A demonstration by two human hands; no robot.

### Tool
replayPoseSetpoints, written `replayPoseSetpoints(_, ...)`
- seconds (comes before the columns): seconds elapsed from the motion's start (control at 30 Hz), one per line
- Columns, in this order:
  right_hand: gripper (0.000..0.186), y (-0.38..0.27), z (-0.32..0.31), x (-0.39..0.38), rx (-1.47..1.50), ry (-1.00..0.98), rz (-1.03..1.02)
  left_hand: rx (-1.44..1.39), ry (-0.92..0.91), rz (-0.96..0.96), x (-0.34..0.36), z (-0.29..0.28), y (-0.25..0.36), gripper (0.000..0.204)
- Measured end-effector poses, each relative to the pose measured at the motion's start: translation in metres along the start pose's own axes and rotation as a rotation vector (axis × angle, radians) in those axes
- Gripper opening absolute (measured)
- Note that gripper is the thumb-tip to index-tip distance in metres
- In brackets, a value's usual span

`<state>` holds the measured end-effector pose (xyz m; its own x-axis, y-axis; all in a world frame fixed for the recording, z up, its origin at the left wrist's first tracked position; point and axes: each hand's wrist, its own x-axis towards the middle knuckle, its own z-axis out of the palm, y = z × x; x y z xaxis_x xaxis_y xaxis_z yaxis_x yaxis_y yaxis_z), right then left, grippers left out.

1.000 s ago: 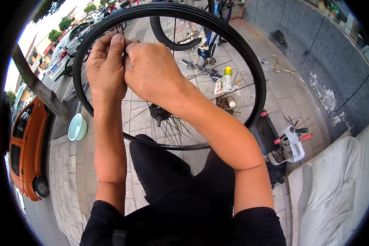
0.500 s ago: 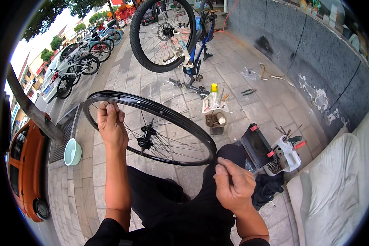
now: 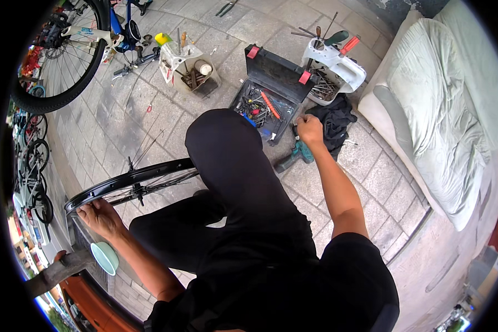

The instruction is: The person is repairing a bicycle wheel by adjusting the spokes and tightening the nipples. They are sitting on the ground and using their hands to manipulate the wheel components.

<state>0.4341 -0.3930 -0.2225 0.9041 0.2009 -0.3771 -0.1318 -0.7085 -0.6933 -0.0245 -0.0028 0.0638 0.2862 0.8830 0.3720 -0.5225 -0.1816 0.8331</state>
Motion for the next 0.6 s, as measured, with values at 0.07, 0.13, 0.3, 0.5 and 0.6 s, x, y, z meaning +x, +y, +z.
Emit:
replayPoseSetpoints(0.07, 0.032, -0.003, 0.013, 0.0, -0.154, -0.065, -0.104, 0.021, 0.056, -0.046, -0.004, -0.007, -0.01, 0.012)
replayPoseSetpoints(0.13, 0.029, -0.007, 0.03, 0.009, -0.302, -0.123, -0.193, 0.073, 0.106, -0.054, -0.004, -0.008, -0.018, 0.011)
replayPoseSetpoints(0.3, 0.025, -0.006, 0.072, 0.055, -0.636, -0.141, -0.223, 0.112, -0.128, -0.105, -0.001, -0.012, -0.032, 0.014)
replayPoseSetpoints(0.5, 0.025, -0.017, 0.1, 0.094, -1.225, -0.378, -0.429, 0.277, 0.177, -0.155, -0.007, -0.003, -0.057, 0.022)
replayPoseSetpoints(0.6, 0.024, -0.026, 0.113, 0.11, -1.27, -0.425, -0.391, 0.238, 0.054, -0.184, -0.011, -0.011, -0.053, 0.033)
